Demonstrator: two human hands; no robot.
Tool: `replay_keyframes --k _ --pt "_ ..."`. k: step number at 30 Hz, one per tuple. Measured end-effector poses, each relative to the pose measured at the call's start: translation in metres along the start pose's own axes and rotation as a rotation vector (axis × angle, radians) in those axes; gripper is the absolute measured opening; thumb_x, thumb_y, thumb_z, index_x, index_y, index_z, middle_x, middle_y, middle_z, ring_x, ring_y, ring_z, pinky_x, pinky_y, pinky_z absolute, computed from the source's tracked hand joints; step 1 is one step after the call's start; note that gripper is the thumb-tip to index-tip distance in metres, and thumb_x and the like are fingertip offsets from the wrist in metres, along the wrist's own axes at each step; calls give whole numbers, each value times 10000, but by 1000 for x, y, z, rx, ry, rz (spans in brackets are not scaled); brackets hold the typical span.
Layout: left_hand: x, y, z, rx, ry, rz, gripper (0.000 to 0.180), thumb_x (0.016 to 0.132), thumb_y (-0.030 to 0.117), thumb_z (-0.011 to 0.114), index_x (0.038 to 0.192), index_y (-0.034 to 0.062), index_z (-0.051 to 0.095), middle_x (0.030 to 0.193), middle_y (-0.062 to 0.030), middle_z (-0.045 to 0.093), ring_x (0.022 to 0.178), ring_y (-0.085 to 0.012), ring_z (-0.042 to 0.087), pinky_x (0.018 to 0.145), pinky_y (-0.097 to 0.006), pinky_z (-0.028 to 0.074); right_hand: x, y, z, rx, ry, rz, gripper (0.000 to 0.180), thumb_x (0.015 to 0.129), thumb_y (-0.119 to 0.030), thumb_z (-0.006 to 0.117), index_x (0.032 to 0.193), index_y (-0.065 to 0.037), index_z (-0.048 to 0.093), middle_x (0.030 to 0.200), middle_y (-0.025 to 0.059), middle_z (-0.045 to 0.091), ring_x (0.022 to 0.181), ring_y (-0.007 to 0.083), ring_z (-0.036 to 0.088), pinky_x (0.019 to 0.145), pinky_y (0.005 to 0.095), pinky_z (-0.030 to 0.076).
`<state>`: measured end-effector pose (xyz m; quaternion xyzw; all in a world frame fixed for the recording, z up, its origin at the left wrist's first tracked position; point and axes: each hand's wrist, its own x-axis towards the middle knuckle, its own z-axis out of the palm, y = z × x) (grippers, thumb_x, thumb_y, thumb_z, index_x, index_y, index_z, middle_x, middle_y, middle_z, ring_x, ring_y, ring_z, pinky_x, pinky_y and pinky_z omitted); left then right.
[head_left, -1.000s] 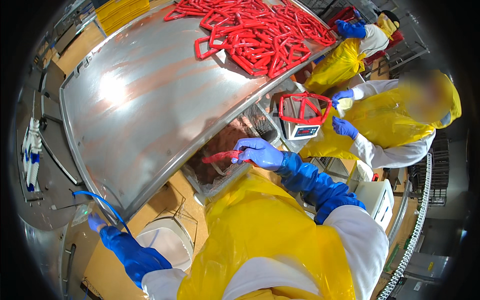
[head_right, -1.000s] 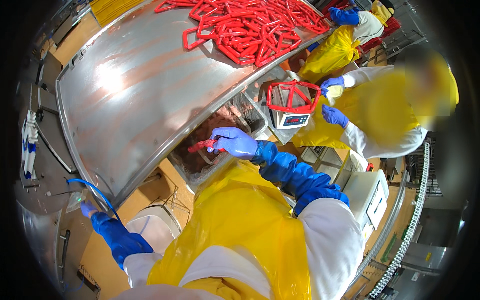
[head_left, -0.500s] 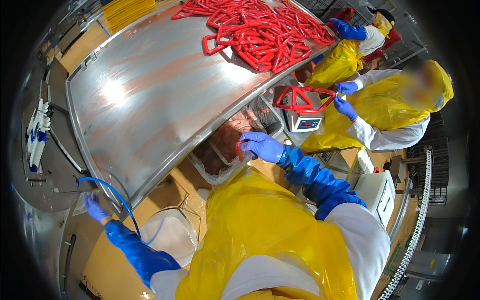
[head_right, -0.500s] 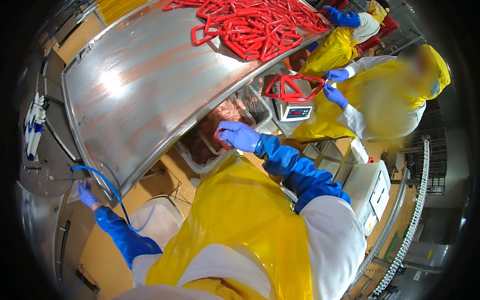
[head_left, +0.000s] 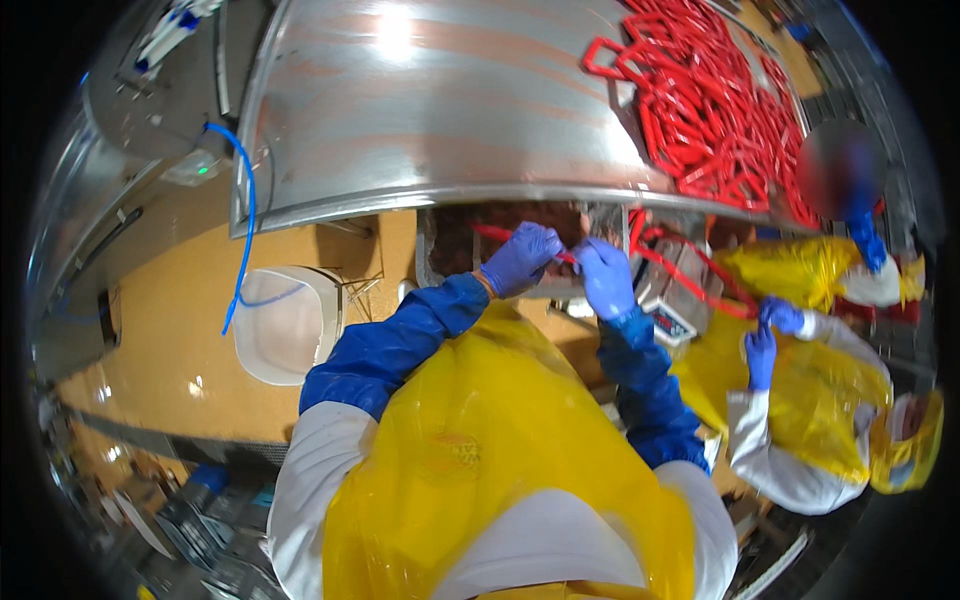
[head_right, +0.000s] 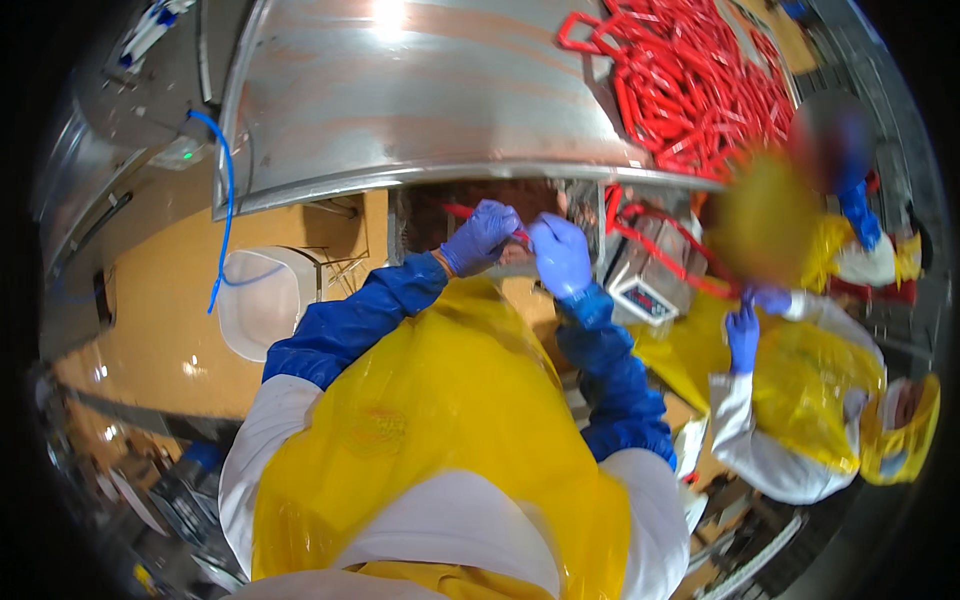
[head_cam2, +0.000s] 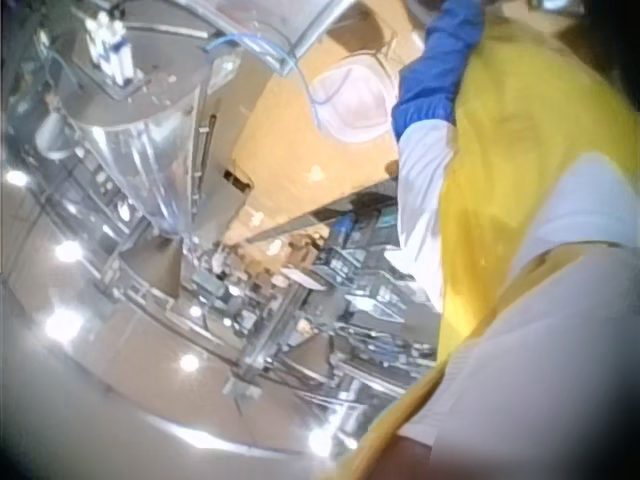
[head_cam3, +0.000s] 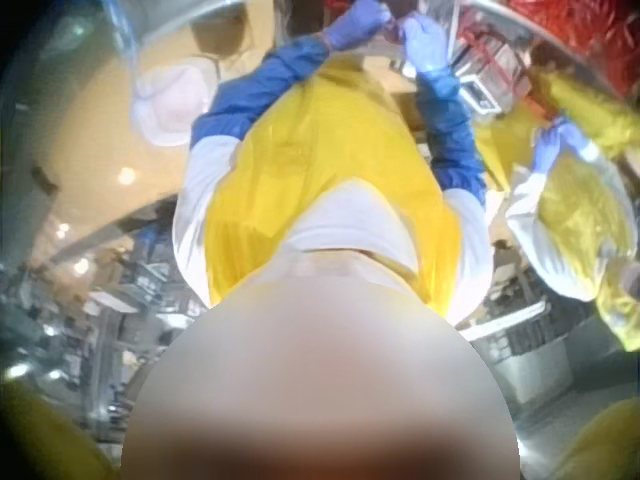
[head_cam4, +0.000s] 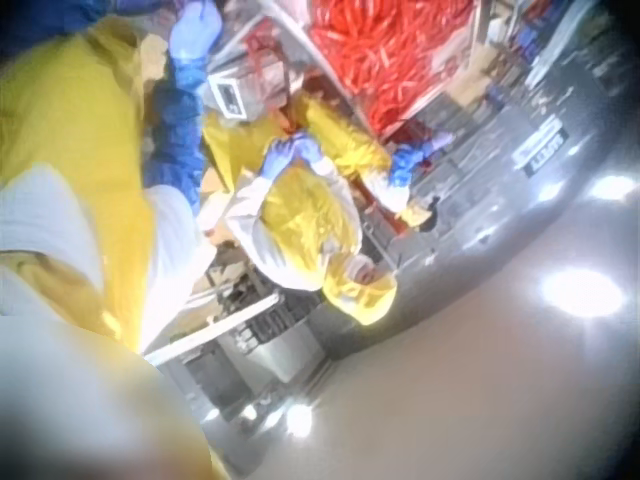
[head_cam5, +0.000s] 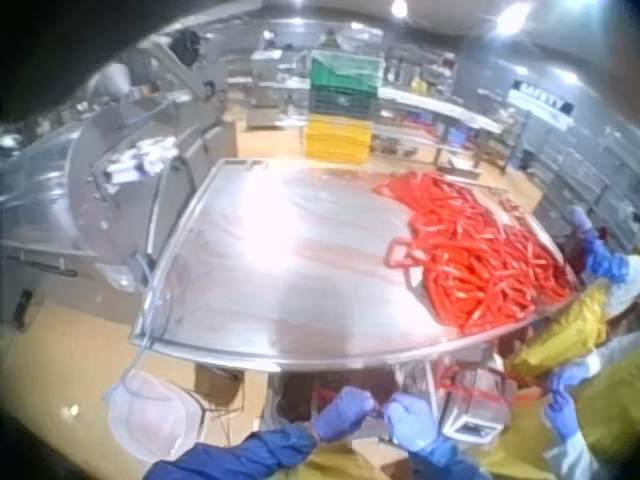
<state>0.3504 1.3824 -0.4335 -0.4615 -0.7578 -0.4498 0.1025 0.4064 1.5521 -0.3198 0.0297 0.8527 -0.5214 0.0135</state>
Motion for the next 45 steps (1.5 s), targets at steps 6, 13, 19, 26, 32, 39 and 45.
replay_keyframes --k 6,13,19,26,32,39,45 --pt "-42 -83 81 285 19 -257 331 817 73 567 1146 90 605 1191 -138 616 1135 -323 568 993 -482 405 -4 -2 -58 324 74 157 202 941 -135 482 782 -41 563 690 -23 487 651 86 505 579 236 384" --pt "-66 -62 71 69 215 -472 624 855 297 679 1391 47 479 1381 -219 497 1318 -360 445 1087 -443 376 43 -58 -97 -106 -54 -703 86 842 -111 648 893 -56 691 903 107 613 870 280 589 769 348 477" --pt "-44 122 -47 -422 461 -531 440 968 193 588 1367 33 498 1364 -113 530 1181 -195 535 1042 -350 416 39 -60 47 -338 -640 -1120 160 772 -188 748 897 -94 720 1008 139 657 944 371 595 860 442 466" --pt "-267 249 -30 92 1348 -1269 521 978 554 488 1130 71 609 877 -43 584 739 -136 553 632 -320 536 48 15 134 -271 -1215 -720 251 937 -206 639 1100 -15 632 1003 162 648 915 303 631 832 391 502" --pt "-419 509 10 1249 1756 -1516 235 1000 256 511 993 61 642 816 -40 614 736 -177 585 643 -329 474 109 153 143 -621 -1600 -536 295 938 -293 622 986 -4 662 892 172 682 857 278 665 808 381 504" --pt "-451 663 5 810 1265 -3166 817 767 710 634 1227 34 640 1219 -226 644 1133 -362 623 962 -451 489 129 145 137 -711 -1427 -463 279 927 -255 615 1011 2 684 937 100 693 886 195 624 844 346 490" --pt "-517 381 68 144 844 -2417 679 812 620 649 1089 1 694 1223 -239 636 1116 -392 610 1000 -461 451 109 167 110 -723 -1280 -440 317 924 -303 620 1068 -28 685 1012 173 701 976 321 670 875 392 506"
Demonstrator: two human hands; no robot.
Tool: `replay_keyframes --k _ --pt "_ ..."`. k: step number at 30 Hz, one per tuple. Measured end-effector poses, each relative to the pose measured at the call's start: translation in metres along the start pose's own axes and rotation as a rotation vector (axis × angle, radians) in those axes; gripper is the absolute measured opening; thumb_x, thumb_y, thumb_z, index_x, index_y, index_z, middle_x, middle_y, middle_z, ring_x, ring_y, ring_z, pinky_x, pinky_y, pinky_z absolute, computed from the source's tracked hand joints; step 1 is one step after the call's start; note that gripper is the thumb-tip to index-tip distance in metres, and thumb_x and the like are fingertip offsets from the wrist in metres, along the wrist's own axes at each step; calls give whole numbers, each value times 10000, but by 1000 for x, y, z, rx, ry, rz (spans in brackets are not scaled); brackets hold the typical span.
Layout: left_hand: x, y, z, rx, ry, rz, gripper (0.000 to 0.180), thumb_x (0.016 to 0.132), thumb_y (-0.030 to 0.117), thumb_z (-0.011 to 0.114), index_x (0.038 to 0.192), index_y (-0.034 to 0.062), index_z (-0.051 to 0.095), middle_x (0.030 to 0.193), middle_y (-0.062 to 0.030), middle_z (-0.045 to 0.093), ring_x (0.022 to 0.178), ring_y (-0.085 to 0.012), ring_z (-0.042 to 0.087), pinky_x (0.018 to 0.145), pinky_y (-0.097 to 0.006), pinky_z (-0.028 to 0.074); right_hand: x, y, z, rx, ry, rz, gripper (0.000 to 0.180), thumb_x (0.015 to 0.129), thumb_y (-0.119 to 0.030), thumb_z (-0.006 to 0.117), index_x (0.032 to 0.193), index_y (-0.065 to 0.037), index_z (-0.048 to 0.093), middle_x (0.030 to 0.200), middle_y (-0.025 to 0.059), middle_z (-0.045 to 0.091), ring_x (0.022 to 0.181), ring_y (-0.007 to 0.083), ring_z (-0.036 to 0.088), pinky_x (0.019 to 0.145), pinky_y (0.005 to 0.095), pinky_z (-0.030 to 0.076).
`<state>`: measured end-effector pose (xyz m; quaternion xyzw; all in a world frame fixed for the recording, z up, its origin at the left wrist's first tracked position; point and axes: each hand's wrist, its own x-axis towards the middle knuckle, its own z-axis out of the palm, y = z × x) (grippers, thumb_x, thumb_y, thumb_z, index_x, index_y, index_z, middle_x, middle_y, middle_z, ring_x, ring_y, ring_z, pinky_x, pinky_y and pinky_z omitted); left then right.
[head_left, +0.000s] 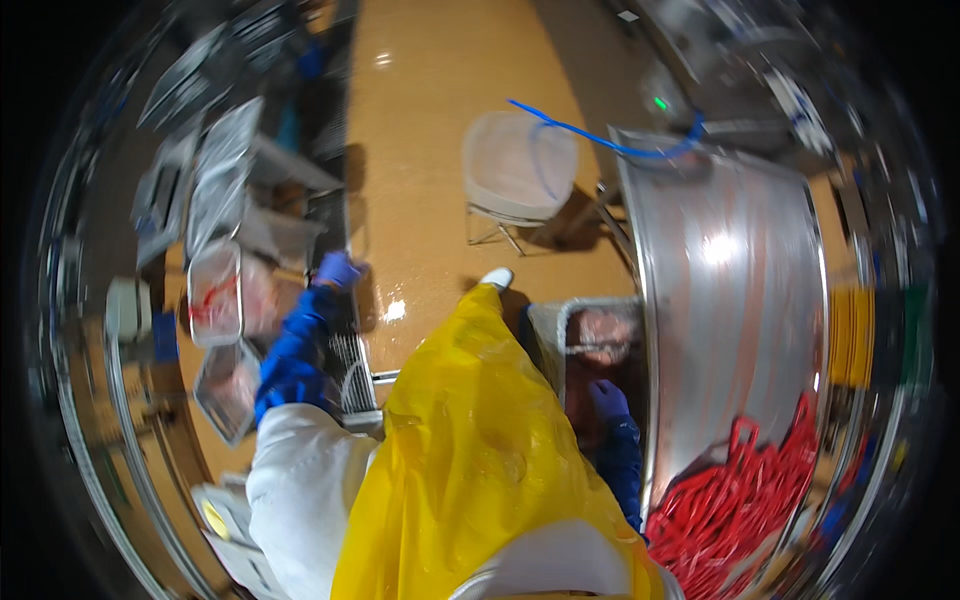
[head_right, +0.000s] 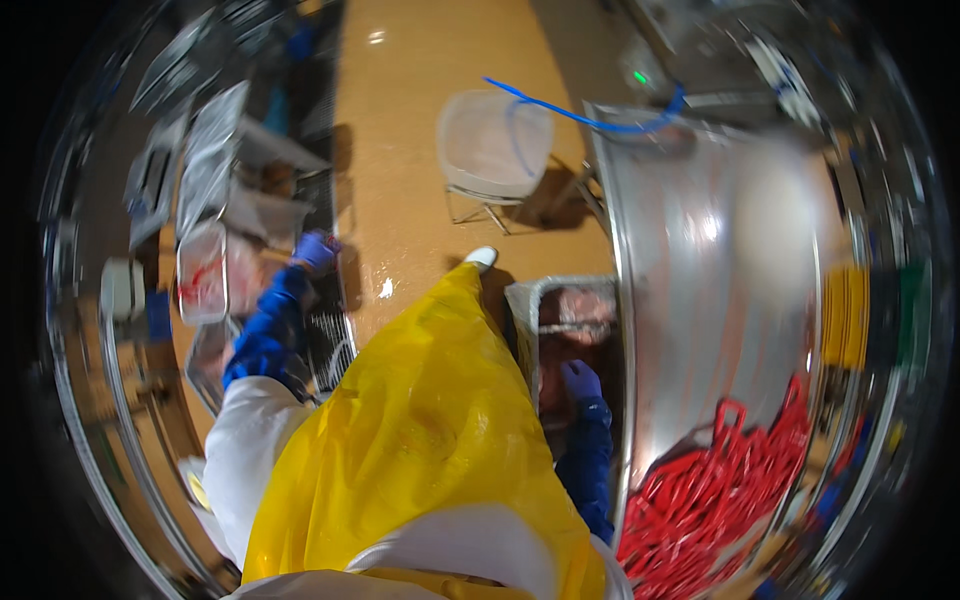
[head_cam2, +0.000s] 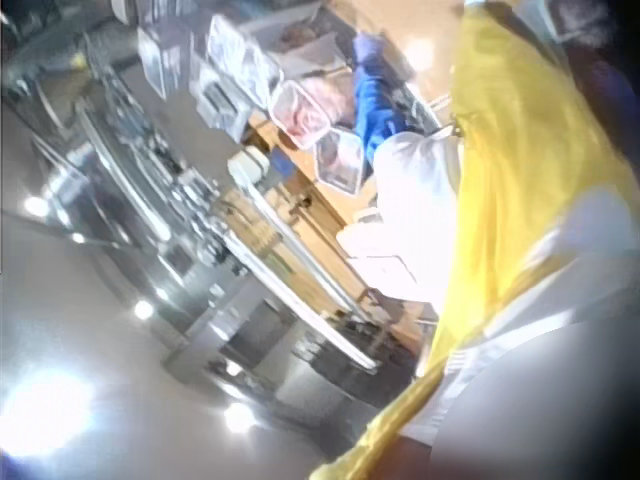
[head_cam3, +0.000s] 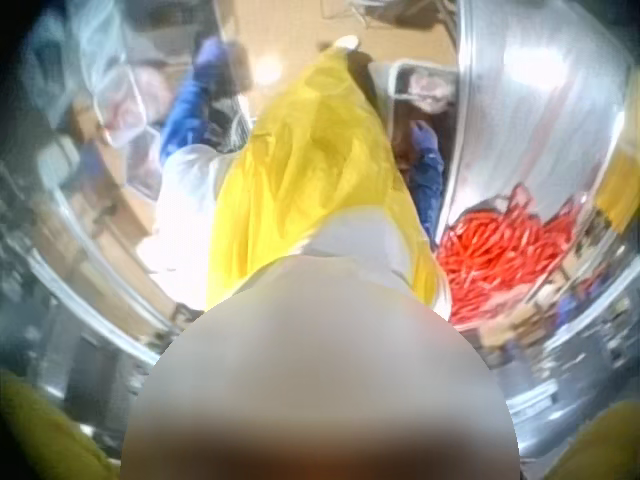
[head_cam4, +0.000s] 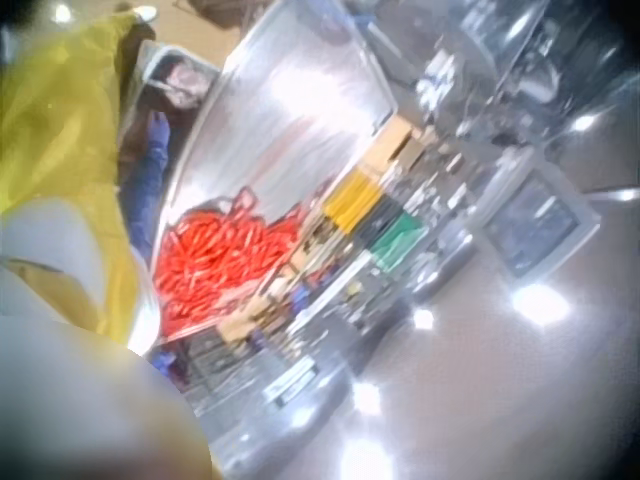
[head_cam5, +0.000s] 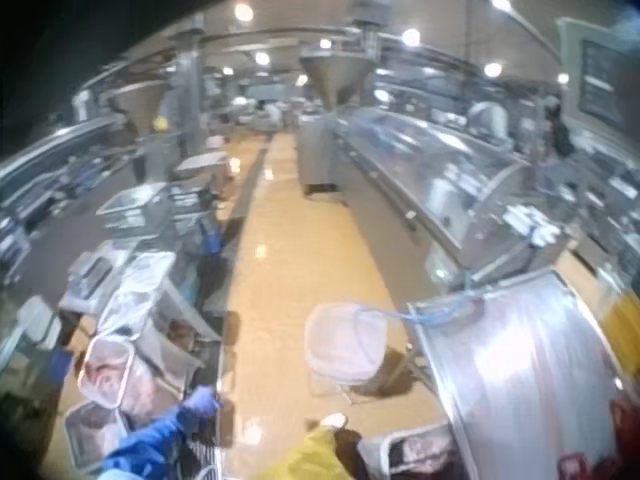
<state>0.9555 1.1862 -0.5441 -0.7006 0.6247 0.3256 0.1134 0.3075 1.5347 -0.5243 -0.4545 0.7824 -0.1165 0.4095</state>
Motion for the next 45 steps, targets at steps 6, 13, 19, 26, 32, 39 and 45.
replay_keyframes --k 6,13,19,26,32,39,45 --pt "20 332 66 -58 -67 963 646 887 440 676 1335 0 524 1361 -242 533 1274 -377 503 1088 -421 394 -77 36 38 174 193 419 395 897 -396 620 1072 -49 688 1037 198 696 1009 370 656 868 420 507" --pt "268 392 19 340 263 1059 479 944 453 535 1178 48 635 1215 -174 628 1022 -347 640 891 -425 512 -73 -28 46 637 210 533 369 929 -342 614 1102 -26 696 972 136 715 909 253 677 853 380 519" --pt "156 516 -30 -557 -1605 432 568 1000 529 395 1143 42 650 1048 -151 697 978 -286 674 759 -393 573 93 -170 -31 802 164 301 381 970 -336 596 1217 -49 636 1215 98 639 1082 159 605 921 343 495" --pt "-83 536 -169 20 -1915 1392 479 970 336 603 1329 23 546 1427 -173 482 1349 -305 434 1121 -436 342 48 -338 -166 1258 -152 -141 564 983 -311 585 1438 -25 414 1402 118 495 1287 260 500 1074 394 403" --pt "-75 420 -95 -139 -1108 1237 612 975 465 538 1392 21 493 1472 -183 438 1380 -305 393 1161 -422 280 -89 -271 -70 1184 178 -185 877 902 -592 592 1498 -5 327 1522 144 364 1428 276 318 1186 430 206" --pt "67 514 37 26 -355 1592 549 951 447 540 1318 40 564 1261 -240 605 1136 -365 608 993 -470 446 -61 -59 120 306 -205 454 611 946 -554 485 1237 -35 622 1256 211 610 1173 359 574 1010 415 424" --pt "122 775 -12 -688 20 1093 580 847 361 678 1242 -49 570 1171 -243 651 1065 -363 645 918 -417 501 -22 -105 60 469 211 519 404 950 -385 586 1167 -56 675 1118 158 698 1078 280 659 930 364 495"
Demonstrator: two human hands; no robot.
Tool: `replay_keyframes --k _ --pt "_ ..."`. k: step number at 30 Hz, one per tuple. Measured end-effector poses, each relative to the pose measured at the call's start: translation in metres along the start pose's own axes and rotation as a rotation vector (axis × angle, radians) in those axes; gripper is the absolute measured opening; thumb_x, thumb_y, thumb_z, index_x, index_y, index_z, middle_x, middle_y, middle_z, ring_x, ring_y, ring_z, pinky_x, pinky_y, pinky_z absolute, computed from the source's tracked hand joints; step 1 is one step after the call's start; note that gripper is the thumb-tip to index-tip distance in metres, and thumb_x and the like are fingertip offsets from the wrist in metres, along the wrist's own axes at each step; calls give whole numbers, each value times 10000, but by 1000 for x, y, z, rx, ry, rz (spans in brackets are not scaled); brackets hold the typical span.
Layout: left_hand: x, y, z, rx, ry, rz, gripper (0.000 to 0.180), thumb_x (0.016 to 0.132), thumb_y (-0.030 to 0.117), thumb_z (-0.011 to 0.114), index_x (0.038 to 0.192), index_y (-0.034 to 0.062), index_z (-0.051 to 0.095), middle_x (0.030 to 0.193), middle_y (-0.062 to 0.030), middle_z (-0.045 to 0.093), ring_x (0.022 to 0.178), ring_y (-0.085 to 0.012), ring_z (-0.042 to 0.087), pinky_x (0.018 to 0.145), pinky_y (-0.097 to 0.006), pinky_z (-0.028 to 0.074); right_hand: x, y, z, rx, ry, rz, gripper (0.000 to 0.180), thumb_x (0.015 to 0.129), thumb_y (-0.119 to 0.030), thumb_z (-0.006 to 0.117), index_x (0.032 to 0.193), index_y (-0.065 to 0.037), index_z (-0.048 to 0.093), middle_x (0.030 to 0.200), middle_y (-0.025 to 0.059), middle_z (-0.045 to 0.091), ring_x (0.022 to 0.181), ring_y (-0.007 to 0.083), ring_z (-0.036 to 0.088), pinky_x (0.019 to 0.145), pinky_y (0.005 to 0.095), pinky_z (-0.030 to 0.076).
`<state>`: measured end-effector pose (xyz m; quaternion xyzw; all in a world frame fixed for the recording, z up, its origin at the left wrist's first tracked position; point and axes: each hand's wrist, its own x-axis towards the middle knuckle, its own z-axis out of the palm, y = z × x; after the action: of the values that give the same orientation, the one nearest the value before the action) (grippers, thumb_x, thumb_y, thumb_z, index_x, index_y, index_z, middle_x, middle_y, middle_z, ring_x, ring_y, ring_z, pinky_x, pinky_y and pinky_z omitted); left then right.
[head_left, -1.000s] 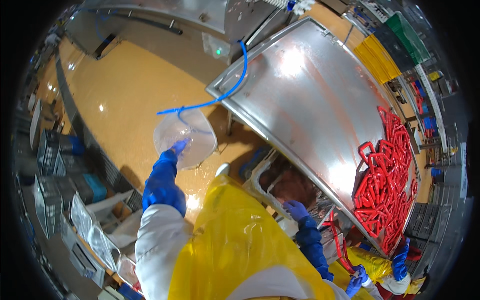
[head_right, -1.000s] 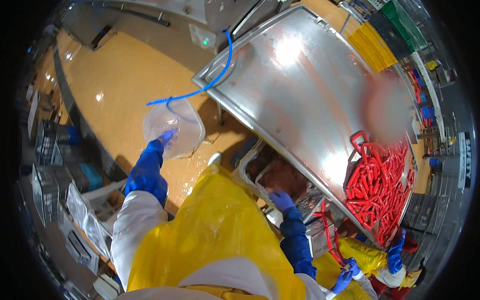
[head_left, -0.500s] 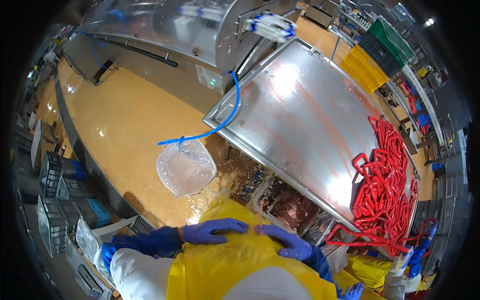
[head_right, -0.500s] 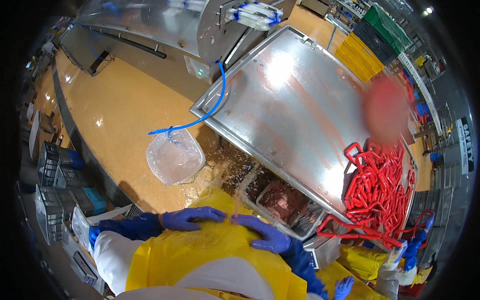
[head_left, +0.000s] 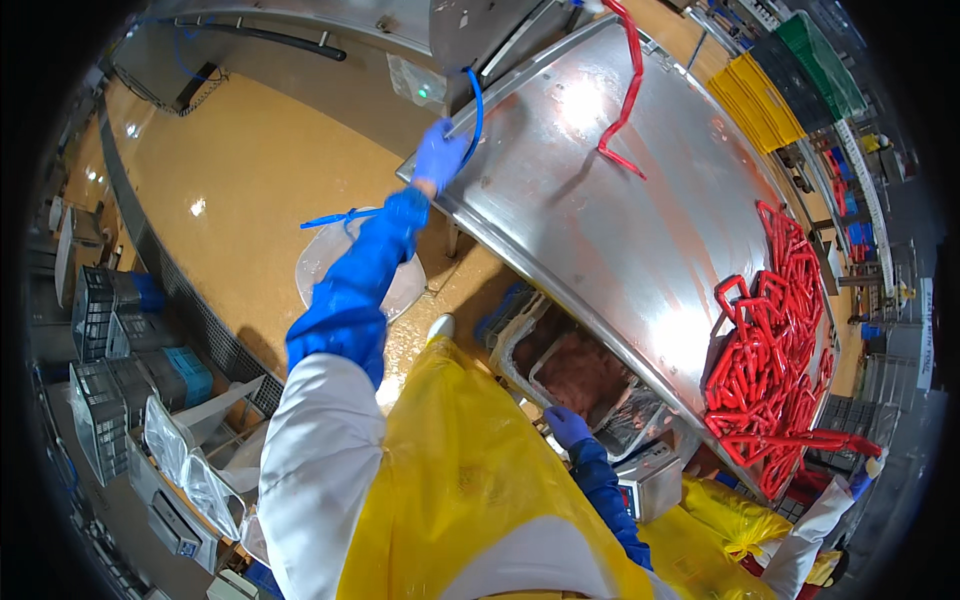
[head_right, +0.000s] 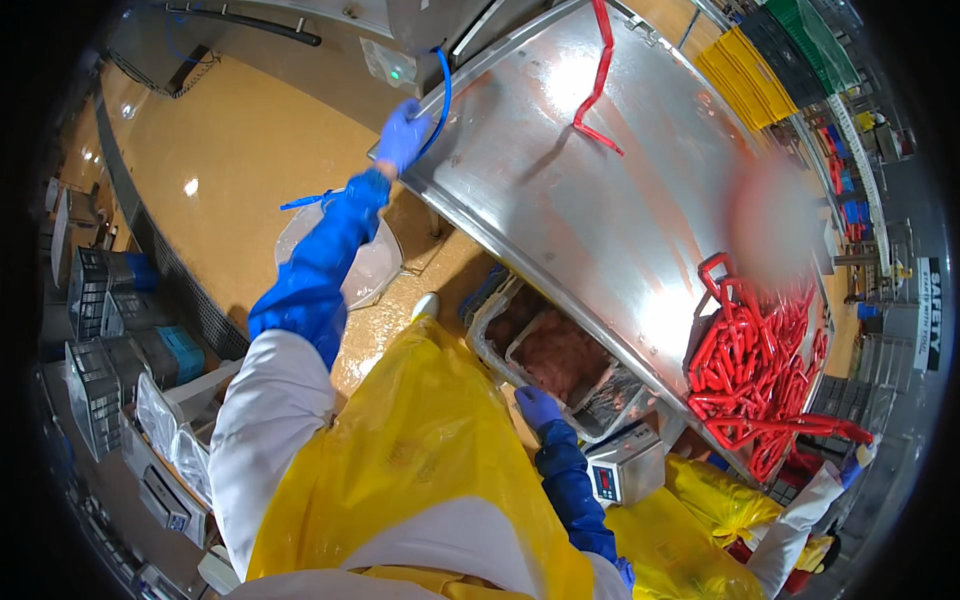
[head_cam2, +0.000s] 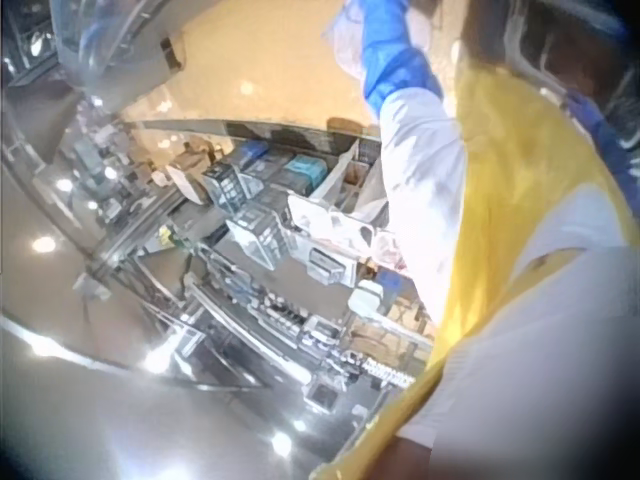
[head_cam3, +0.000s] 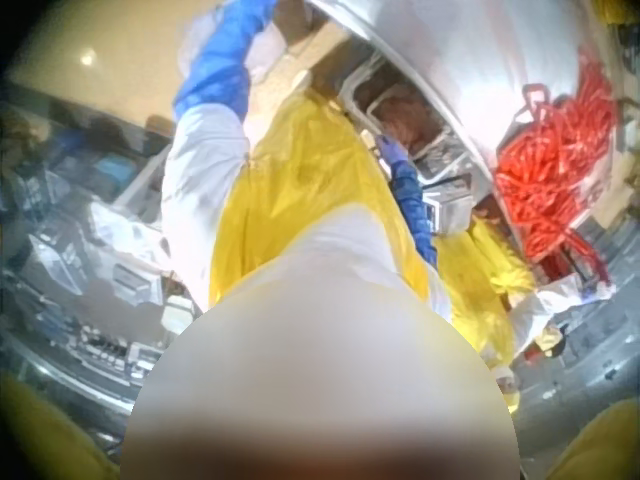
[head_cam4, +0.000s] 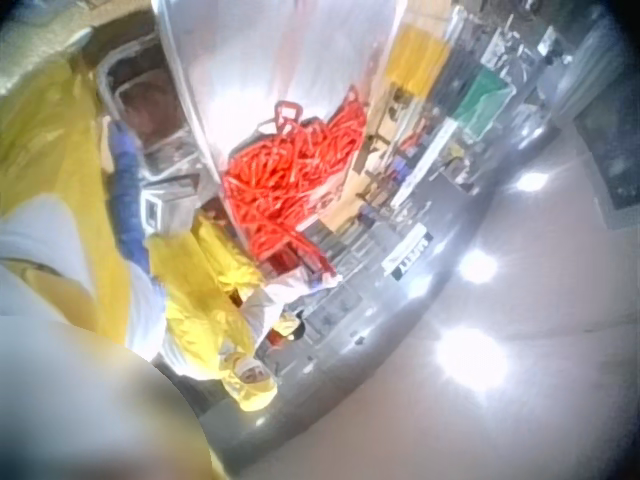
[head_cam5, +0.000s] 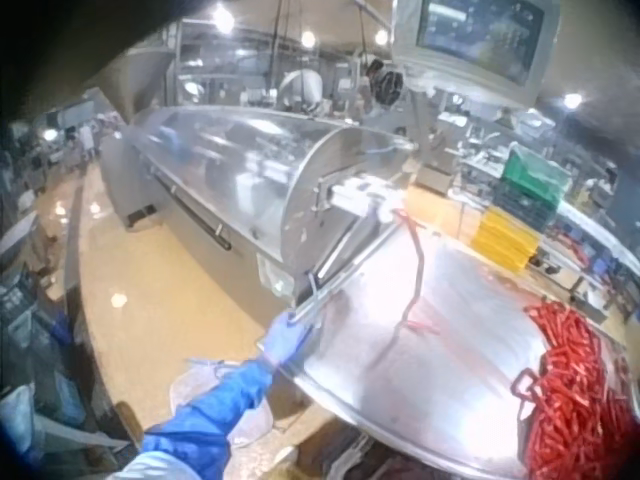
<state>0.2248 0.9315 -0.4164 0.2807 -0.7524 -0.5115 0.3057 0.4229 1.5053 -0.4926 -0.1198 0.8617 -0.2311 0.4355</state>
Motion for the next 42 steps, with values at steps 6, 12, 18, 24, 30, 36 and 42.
replay_keyframes --k 6,12,18,24,30,36,42 --pt "140 -106 34 153 295 -270 439 778 350 652 1030 -8 674 1046 -274 674 1020 -451 626 869 -446 495 -8 -66 -28 125 84 -34 348 952 -318 615 1154 -40 674 1087 143 708 1040 248 673 903 346 505" --pt "180 -154 14 66 102 -187 428 813 308 661 1083 -25 665 1036 -223 706 968 -321 678 855 -399 507 35 -118 -79 202 318 -205 308 944 -267 634 1135 -27 665 1041 160 702 962 262 681 845 357 517" --pt "4 -35 -28 -360 -296 -229 394 970 228 609 1278 -16 575 1066 -71 659 995 -149 615 867 -273 502 231 -192 -171 75 828 -125 725 815 -489 735 1258 57 560 1263 278 557 1165 392 556 985 442 466" --pt "-242 -17 -41 -173 -1032 -344 328 965 147 609 1269 27 594 1148 -84 671 1018 -172 643 920 -312 508 348 -270 -244 25 929 10 656 789 -494 726 1167 32 619 1194 285 605 1063 411 628 900 470 521" --pt "-272 36 -44 125 -1195 -406 381 962 291 608 1252 45 613 1157 -125 677 1006 -227 664 900 -336 522 381 -273 -258 -111 904 -123 381 906 -353 570 1064 -27 688 1053 228 666 988 391 665 865 491 531" --pt "-288 -6 -72 355 -997 -295 409 937 350 613 1217 53 631 1122 -149 675 974 -270 664 864 -364 525 425 -274 -308 -152 912 -43 511 871 -502 580 1088 -58 710 1113 197 685 1057 355 661 901 455 521" --pt "-329 -16 -103 392 -1059 -408 411 933 359 614 1216 62 636 1095 -134 683 925 -244 666 850 -358 526 405 -304 -313 -185 679 110 501 893 -474 541 1120 -60 710 1150 183 690 1081 312 668 914 430 522"
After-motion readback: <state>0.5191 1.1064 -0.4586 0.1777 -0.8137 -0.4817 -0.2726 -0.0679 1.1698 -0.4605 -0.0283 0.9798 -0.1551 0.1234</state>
